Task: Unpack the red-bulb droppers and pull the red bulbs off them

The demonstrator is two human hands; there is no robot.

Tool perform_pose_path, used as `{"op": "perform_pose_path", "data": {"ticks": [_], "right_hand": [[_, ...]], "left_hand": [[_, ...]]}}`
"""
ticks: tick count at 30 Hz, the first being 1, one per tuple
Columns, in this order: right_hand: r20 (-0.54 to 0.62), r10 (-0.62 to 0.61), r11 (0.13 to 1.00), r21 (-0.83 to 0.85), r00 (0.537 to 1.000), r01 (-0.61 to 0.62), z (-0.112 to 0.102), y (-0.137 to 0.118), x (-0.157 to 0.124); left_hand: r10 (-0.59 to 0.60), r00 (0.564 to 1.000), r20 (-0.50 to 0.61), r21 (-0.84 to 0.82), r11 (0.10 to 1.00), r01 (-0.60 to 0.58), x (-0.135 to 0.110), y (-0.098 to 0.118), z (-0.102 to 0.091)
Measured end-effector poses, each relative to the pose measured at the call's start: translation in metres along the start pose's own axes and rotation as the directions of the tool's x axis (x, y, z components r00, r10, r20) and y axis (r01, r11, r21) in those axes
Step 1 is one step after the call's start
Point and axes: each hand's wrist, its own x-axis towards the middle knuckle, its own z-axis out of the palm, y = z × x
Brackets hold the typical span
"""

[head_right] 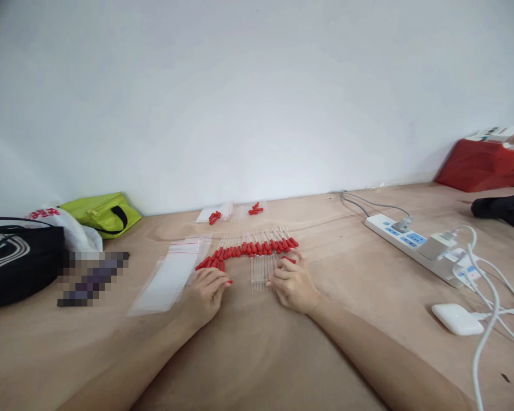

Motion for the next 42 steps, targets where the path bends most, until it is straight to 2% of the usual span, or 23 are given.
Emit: {"op": "perform_pose_path", "data": {"ticks": [3, 6, 10, 12, 14, 17, 20, 24, 27, 35, 39, 42], "right_hand": [[-0.029, 0.100, 0.995, -0.005, 0.995, -0.100, 0.000, 0.001, -0.001], [-0.019, 0.128, 0.992, -0.008, 0.992, -0.128, 0.004, -0.004, 0.002], [-0.014, 0.216, 0.976, -0.012, 0.976, -0.216, 0.008, -0.010, 0.011], [-0.017, 0.260, 0.966, 0.002, 0.965, -0.260, 0.009, -0.012, 0.017], [-0.020, 0.294, 0.956, 0.008, 0.955, -0.294, 0.013, -0.014, 0.026], [-0.003, 0.308, 0.949, -0.066, 0.951, -0.308, 0.022, -0.021, 0.041], [0.091, 0.282, 0.944, -0.203, 0.955, -0.259, 0.032, -0.030, 0.051], [0.256, 0.283, 0.934, -0.293, 0.924, -0.205, 0.039, -0.041, 0.053], [0.299, 0.291, 0.937, -0.281, 0.909, -0.207, 0.040, -0.045, 0.051], [0.309, 0.315, 0.939, -0.240, 0.897, -0.247, 0.038, -0.053, 0.048], [0.236, 0.334, 0.931, -0.232, 0.913, -0.281, 0.032, -0.047, 0.047], [0.159, 0.340, 0.921, -0.258, 0.927, -0.293, 0.023, -0.032, 0.038]], "left_hand": [[-0.105, 0.992, -0.069, -0.047, 0.994, 0.102, -0.007, -0.014, -0.007], [-0.236, 0.961, -0.145, -0.069, 0.971, 0.228, -0.008, -0.026, -0.014], [-0.472, 0.864, -0.175, -0.088, 0.881, 0.464, 0.005, -0.046, -0.021], [-0.583, 0.802, -0.131, -0.142, 0.812, 0.567, 0.015, -0.057, -0.024], [-0.644, 0.762, -0.069, -0.178, 0.759, 0.626, 0.025, -0.065, -0.026], [-0.635, 0.772, 0.036, -0.131, 0.763, 0.634, 0.035, -0.069, -0.027], [-0.609, 0.782, 0.134, -0.030, 0.786, 0.617, 0.036, -0.067, -0.026], [-0.621, 0.759, 0.197, 0.051, 0.779, 0.624, 0.030, -0.073, -0.026], [-0.633, 0.734, 0.245, 0.045, 0.764, 0.644, 0.025, -0.082, -0.026], [-0.679, 0.670, 0.302, 0.050, 0.713, 0.700, 0.021, -0.091, -0.022], [-0.679, 0.660, 0.320, 0.040, 0.706, 0.707, 0.016, -0.099, -0.019], [-0.708, 0.644, 0.291, 0.037, 0.681, 0.731, 0.013, -0.107, -0.018]]}}
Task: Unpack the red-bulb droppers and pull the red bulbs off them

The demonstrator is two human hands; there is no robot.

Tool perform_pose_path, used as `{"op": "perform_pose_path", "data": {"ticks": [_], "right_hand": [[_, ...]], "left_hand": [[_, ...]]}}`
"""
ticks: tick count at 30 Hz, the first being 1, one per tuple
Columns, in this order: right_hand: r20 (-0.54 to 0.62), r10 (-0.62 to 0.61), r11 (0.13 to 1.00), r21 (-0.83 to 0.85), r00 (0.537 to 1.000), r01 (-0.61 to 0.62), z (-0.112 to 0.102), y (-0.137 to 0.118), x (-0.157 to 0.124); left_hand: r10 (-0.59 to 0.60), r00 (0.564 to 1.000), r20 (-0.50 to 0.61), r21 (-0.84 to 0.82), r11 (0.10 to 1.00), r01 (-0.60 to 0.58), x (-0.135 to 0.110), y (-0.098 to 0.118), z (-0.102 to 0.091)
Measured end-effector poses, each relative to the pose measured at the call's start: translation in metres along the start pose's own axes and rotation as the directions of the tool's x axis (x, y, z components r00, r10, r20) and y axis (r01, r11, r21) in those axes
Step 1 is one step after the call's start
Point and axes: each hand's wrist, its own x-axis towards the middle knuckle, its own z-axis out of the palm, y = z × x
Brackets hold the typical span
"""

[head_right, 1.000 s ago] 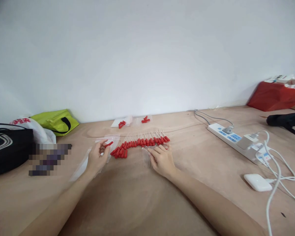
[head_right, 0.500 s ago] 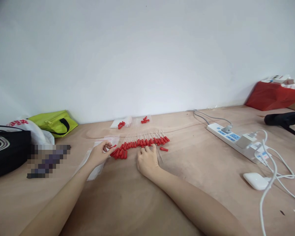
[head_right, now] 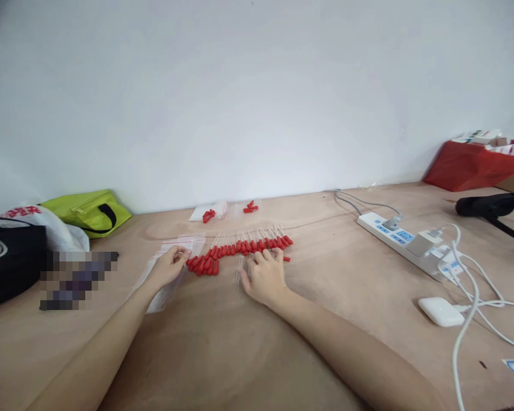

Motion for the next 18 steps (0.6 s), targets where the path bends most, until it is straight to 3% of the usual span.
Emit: {"op": "perform_pose_path", "data": {"ticks": [7, 12, 15, 18], "right_hand": [[-0.129, 0.053, 0.997, -0.042, 0.990, -0.058, -0.008, 0.060, -0.023], [-0.154, 0.107, 0.994, -0.009, 0.982, -0.110, -0.008, 0.070, -0.026], [-0.168, 0.095, 0.995, 0.003, 0.981, -0.096, -0.006, 0.069, -0.025], [-0.162, 0.079, 0.997, 0.000, 0.984, -0.080, -0.004, 0.069, -0.025]], "left_hand": [[0.035, 0.999, -0.037, 0.151, 0.988, -0.029, 0.000, 0.009, -0.008], [0.121, 0.993, -0.002, 0.261, 0.958, -0.116, 0.004, 0.037, 0.000], [-0.019, 0.999, 0.048, 0.363, 0.932, 0.001, 0.013, 0.054, 0.007], [-0.187, 0.976, 0.112, 0.415, 0.901, 0.125, 0.022, 0.064, 0.010]]}}
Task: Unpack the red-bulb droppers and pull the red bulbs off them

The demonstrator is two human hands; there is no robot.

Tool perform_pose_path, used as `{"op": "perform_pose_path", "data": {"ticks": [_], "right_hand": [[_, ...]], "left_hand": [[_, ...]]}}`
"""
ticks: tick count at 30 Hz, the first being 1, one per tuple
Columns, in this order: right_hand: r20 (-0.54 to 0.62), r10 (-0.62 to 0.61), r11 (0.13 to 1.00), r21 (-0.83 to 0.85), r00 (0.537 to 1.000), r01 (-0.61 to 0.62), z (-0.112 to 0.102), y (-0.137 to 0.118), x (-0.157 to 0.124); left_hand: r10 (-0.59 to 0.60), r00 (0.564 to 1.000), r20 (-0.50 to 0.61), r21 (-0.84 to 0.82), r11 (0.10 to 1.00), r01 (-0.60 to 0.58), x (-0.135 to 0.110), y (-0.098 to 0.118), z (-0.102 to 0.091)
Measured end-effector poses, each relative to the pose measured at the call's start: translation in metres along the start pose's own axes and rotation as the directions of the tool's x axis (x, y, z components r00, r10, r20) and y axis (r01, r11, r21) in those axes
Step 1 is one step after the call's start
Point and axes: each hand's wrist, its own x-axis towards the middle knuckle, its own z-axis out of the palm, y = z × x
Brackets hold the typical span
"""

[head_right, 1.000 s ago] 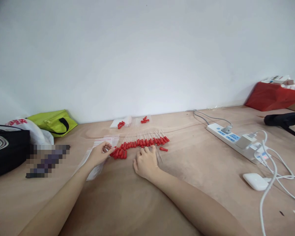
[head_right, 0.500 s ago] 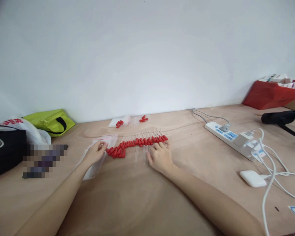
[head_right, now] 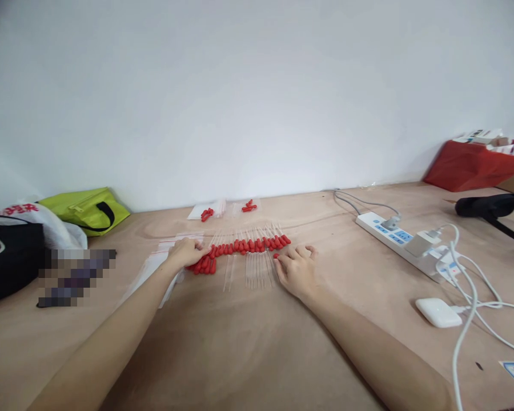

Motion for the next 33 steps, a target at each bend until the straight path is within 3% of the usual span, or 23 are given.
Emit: {"op": "perform_pose_path", "data": {"ticks": [7, 14, 19, 22, 25, 28, 30, 31, 33], "right_hand": [[0.024, 0.007, 1.000, -0.007, 1.000, -0.007, 0.000, 0.000, -0.001], [0.039, 0.018, 1.000, -0.004, 0.999, -0.017, 0.000, -0.001, -0.001], [0.026, 0.013, 1.000, 0.008, 1.000, -0.013, 0.000, -0.001, -0.001], [0.012, 0.010, 1.000, 0.023, 1.000, -0.010, 0.000, -0.001, -0.001], [-0.031, 0.001, 0.997, 0.072, 1.000, 0.001, -0.001, -0.002, 0.000], [-0.091, -0.026, 0.988, 0.147, 0.995, 0.040, -0.004, -0.004, 0.000], [-0.115, -0.072, 0.978, 0.187, 0.991, 0.093, -0.006, -0.007, -0.001], [-0.121, -0.102, 0.972, 0.200, 0.987, 0.125, -0.008, -0.008, -0.001], [-0.126, -0.164, 0.958, 0.215, 0.978, 0.188, -0.009, -0.013, -0.001]], "left_hand": [[-0.062, 0.997, 0.050, 0.001, 0.998, 0.062, 0.015, 0.004, 0.001], [-0.061, 0.998, 0.015, 0.039, 0.997, 0.060, 0.009, 0.014, -0.005], [0.014, 0.997, -0.080, 0.056, 0.998, -0.010, -0.008, 0.017, -0.020], [0.138, 0.969, -0.207, 0.051, 0.990, -0.130, -0.028, 0.016, -0.020], [0.380, 0.859, -0.343, 0.030, 0.918, -0.394, -0.053, 0.014, -0.005], [0.619, 0.641, -0.454, 0.044, 0.735, -0.677, -0.074, 0.011, 0.018], [0.692, 0.503, -0.517, 0.090, 0.629, -0.772, -0.083, 0.010, 0.033], [0.705, 0.457, -0.542, 0.110, 0.599, -0.793, -0.086, 0.011, 0.039], [0.708, 0.404, -0.580, 0.140, 0.575, -0.806, -0.090, 0.012, 0.047]]}}
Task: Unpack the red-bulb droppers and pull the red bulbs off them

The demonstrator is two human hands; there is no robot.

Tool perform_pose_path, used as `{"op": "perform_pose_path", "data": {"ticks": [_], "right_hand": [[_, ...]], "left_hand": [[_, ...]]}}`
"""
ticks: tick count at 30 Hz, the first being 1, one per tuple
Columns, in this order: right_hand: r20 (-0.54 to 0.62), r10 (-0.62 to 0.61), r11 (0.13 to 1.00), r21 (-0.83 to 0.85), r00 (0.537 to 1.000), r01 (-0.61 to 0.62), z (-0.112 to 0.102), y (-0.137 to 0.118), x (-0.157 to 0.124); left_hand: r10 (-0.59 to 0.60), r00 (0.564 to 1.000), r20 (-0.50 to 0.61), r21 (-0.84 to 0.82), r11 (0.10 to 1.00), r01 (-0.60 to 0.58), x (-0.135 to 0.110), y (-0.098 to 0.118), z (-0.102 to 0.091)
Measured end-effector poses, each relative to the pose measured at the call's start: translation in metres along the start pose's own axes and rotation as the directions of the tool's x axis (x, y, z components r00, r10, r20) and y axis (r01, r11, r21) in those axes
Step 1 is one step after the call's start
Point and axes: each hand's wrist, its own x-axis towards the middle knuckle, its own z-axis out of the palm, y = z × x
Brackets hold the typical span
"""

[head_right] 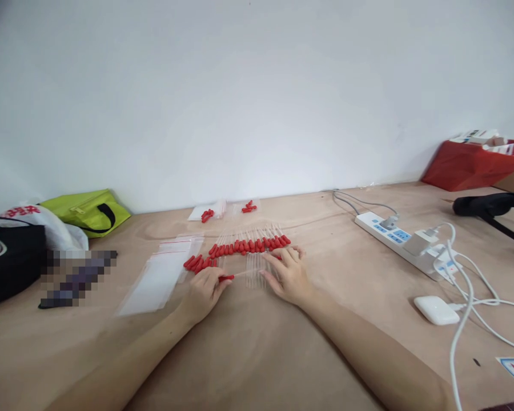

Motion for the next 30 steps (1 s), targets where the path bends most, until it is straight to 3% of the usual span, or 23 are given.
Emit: {"op": "perform_pose_path", "data": {"ticks": [5, 8, 14, 21, 30], "right_hand": [[0.094, -0.174, 0.985, 0.037, 0.980, 0.171, 0.006, -0.013, 0.011], [0.140, -0.219, 0.975, 0.062, 0.966, 0.212, 0.014, -0.018, 0.015], [0.171, -0.204, 0.979, 0.034, 0.964, 0.201, 0.024, -0.021, 0.007], [0.157, -0.222, 0.974, -0.005, 0.962, 0.226, 0.023, -0.022, 0.002], [0.127, -0.188, 0.981, -0.027, 0.974, 0.193, 0.019, -0.025, 0.001]], "left_hand": [[0.032, 0.997, -0.063, -0.006, 0.999, -0.032, 0.000, 0.004, 0.003], [0.044, 0.995, -0.086, -0.048, 0.998, -0.048, 0.001, 0.004, 0.001], [0.061, 0.993, -0.100, -0.083, 0.994, -0.069, 0.002, 0.003, 0.001], [0.184, 0.983, -0.004, 0.012, 0.983, -0.184, 0.008, -0.001, 0.003], [0.116, 0.992, 0.048, -0.029, 0.993, -0.114, 0.005, 0.002, 0.000]]}}
